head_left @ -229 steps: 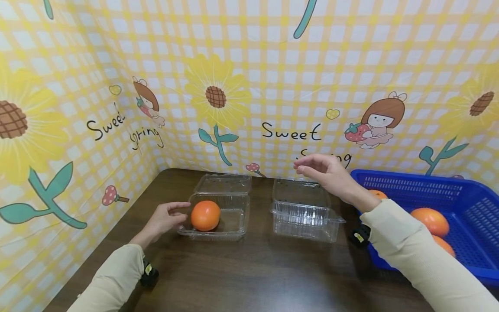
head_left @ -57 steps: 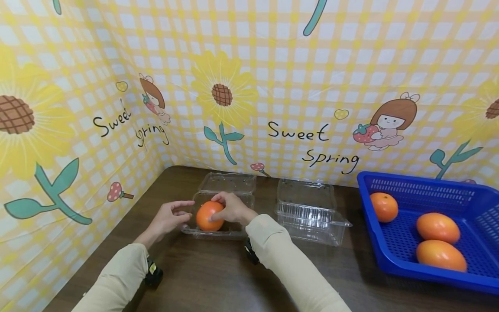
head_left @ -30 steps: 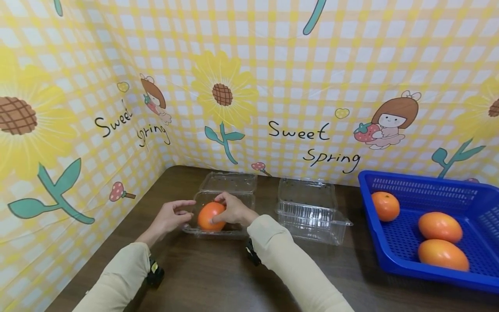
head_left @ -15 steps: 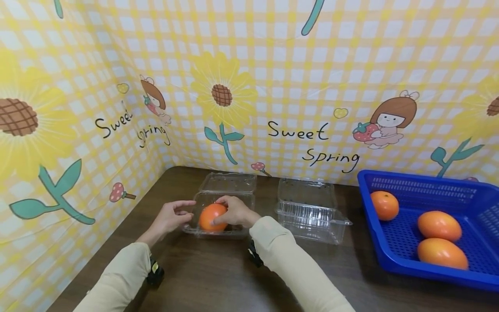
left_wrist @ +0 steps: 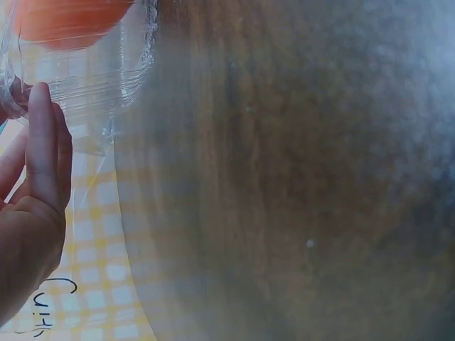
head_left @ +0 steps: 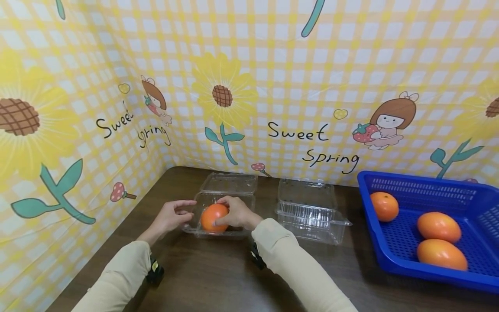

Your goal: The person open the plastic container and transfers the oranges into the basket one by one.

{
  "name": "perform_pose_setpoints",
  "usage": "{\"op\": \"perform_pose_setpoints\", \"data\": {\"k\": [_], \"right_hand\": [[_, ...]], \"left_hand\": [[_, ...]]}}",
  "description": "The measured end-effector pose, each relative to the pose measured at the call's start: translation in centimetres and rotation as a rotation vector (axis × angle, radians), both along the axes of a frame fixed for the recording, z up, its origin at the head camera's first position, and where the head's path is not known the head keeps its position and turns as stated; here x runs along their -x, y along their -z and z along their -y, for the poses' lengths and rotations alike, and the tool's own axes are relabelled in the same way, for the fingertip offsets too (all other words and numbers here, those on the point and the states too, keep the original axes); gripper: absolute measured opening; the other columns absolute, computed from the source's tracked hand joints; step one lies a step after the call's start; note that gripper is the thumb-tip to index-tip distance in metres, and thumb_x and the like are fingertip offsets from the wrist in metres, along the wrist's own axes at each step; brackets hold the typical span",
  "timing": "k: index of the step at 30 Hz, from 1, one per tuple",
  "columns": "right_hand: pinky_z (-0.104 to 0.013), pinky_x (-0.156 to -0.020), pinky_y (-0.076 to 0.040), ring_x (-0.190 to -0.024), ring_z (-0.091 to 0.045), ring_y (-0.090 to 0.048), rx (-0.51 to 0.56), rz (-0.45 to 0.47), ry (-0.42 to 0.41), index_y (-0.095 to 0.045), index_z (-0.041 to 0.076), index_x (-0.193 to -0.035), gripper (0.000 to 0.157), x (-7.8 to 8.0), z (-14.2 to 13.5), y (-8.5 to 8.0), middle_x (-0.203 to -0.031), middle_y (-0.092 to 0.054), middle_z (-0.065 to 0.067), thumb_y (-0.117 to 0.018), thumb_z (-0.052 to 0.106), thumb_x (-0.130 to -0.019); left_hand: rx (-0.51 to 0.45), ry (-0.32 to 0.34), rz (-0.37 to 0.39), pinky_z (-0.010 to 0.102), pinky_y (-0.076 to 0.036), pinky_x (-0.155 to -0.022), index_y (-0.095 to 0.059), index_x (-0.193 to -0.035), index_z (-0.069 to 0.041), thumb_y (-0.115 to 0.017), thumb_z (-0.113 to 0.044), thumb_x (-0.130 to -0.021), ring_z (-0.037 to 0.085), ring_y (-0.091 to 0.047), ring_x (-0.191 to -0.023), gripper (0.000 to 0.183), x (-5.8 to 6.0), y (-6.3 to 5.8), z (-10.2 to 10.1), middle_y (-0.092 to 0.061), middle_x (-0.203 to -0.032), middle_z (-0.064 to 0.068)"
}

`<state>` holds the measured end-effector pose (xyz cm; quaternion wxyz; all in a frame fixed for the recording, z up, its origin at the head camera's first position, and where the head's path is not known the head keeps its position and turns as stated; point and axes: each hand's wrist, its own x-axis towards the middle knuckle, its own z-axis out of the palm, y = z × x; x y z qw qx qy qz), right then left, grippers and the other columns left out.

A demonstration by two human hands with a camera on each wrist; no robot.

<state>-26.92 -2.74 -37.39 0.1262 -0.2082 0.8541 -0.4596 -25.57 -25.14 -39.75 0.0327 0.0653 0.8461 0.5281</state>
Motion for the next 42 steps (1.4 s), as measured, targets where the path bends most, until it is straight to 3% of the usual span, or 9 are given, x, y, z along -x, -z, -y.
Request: {"op": "perform_pose_setpoints", "data": {"k": [9,17,22,42], "right_hand": [[-0.028,-0.076,-0.047,-0.092,-0.019,-0.054,0.01,-0.008,-0.02,-0.05,0.002,-0.118,0.058,-0.1,-0.4,-0.1,-0.108,-0.055,-0.009,-0.076,0.011,-0.067],[-0.028,-0.077,-0.046,-0.094,-0.019,-0.051,-0.015,-0.076,-0.027,-0.051,0.003,-0.118,0.06,-0.4,-0.8,-0.8,-0.108,-0.053,-0.009,-0.077,0.013,-0.065],[-0.031,-0.08,-0.044,-0.098,-0.02,-0.042,-0.053,-0.109,-0.017,-0.052,0.006,-0.118,0.06,-1.0,-1.1,-1.4,-0.108,-0.048,-0.008,-0.078,0.016,-0.065],[-0.039,-0.081,-0.044,-0.097,-0.024,-0.046,-0.037,-0.253,0.003,-0.048,0.009,-0.121,0.063,-3.2,-2.0,-2.5,-0.111,-0.04,-0.011,-0.077,0.016,-0.066]], "left_hand": [[0.029,-0.002,-0.003,0.027,-0.051,-0.056,-0.048,-0.122,0.007,-0.059,-0.001,-0.08,0.029,-0.061,-0.079,0.044,0.0,-0.2,-0.1,-0.061,-0.094,0.025],[0.029,0.013,-0.014,0.027,-0.051,-0.056,-0.048,-0.121,0.008,-0.058,0.0,-0.079,0.03,-0.061,-0.079,0.044,0.1,-0.3,0.0,-0.061,-0.093,0.026],[0.025,0.016,-0.019,0.027,-0.051,-0.056,-0.048,-0.121,0.009,-0.057,0.001,-0.079,0.03,-0.061,-0.079,0.044,0.2,-0.2,0.0,-0.061,-0.093,0.027],[0.035,0.025,-0.03,0.027,-0.051,-0.053,-0.049,-0.12,0.008,-0.058,0.002,-0.079,0.029,-0.062,-0.074,0.042,0.1,0.0,0.2,-0.061,-0.093,0.027]]}}
